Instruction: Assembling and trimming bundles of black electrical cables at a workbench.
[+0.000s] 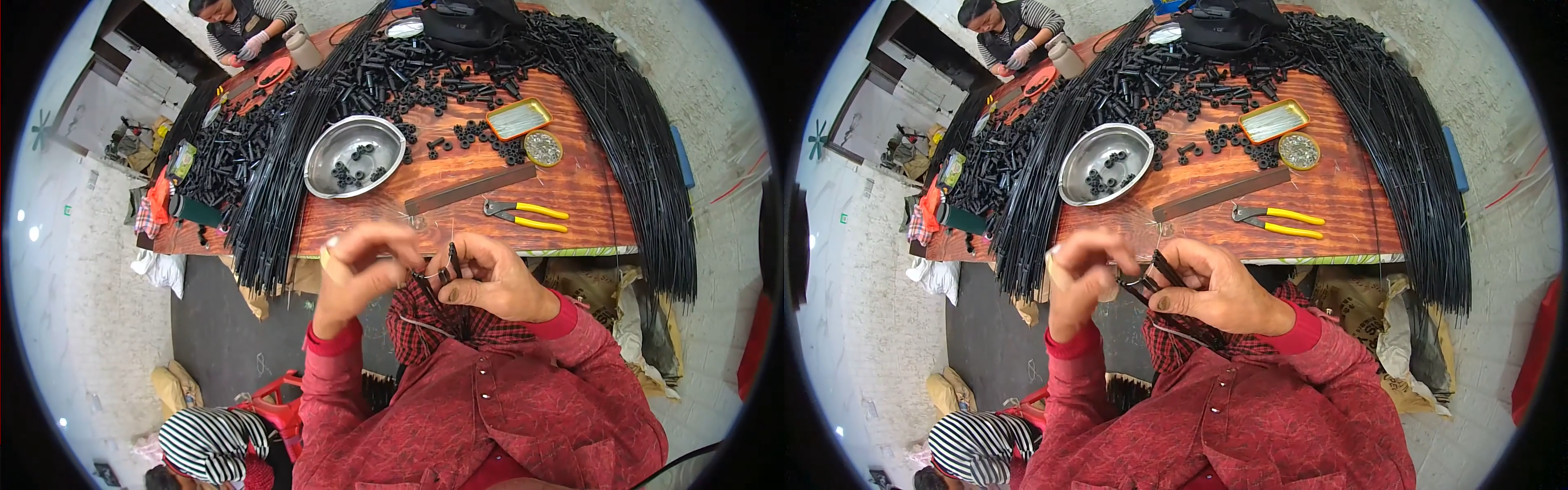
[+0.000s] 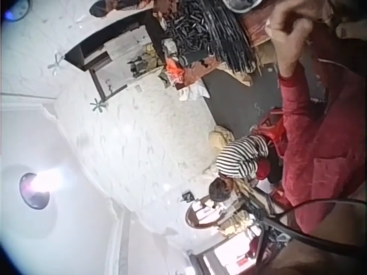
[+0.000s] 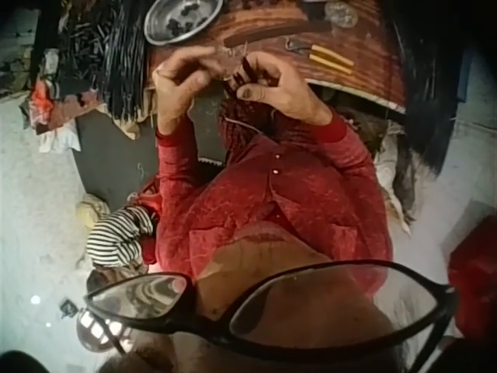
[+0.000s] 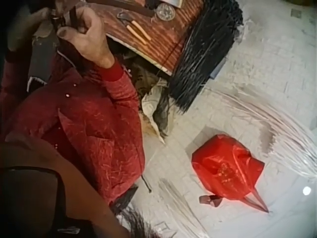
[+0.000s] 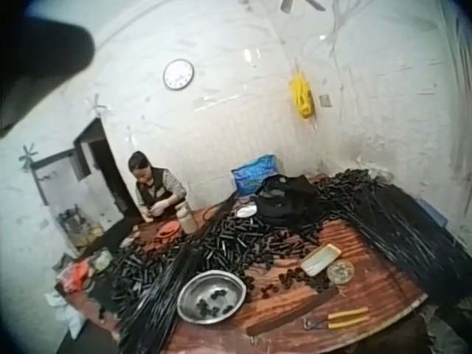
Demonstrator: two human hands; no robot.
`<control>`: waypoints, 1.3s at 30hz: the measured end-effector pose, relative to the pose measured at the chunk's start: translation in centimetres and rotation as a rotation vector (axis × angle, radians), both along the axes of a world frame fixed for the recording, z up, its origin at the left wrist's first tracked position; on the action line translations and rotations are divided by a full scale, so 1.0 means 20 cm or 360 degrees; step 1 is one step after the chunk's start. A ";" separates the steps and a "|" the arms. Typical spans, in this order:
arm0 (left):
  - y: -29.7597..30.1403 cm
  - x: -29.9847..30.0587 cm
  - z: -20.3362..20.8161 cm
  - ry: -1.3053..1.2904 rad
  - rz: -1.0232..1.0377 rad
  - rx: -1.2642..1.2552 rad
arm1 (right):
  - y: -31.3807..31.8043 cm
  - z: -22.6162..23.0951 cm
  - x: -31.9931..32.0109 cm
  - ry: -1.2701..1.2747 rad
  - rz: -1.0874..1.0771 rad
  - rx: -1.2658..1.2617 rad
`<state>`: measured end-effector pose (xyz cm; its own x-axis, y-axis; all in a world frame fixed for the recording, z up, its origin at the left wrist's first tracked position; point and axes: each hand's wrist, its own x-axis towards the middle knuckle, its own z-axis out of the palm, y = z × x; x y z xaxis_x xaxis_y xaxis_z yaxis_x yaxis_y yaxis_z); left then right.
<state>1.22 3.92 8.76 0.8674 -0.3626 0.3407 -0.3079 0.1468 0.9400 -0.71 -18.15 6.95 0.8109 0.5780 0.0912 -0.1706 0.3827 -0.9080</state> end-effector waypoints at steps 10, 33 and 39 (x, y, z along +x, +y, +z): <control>0.45 0.59 -0.37 0.0171 0.0908 0.0464 | -0.02 0.00 0.03 0.0039 -0.0033 0.0083; 0.18 0.60 -0.16 0.0868 -0.0015 -0.0017 | -0.01 -0.06 0.13 -0.0028 -0.0029 0.0019; 0.07 0.34 0.06 0.0887 -0.0451 -0.0069 | 0.06 -0.07 0.17 -0.0091 -0.0050 0.0017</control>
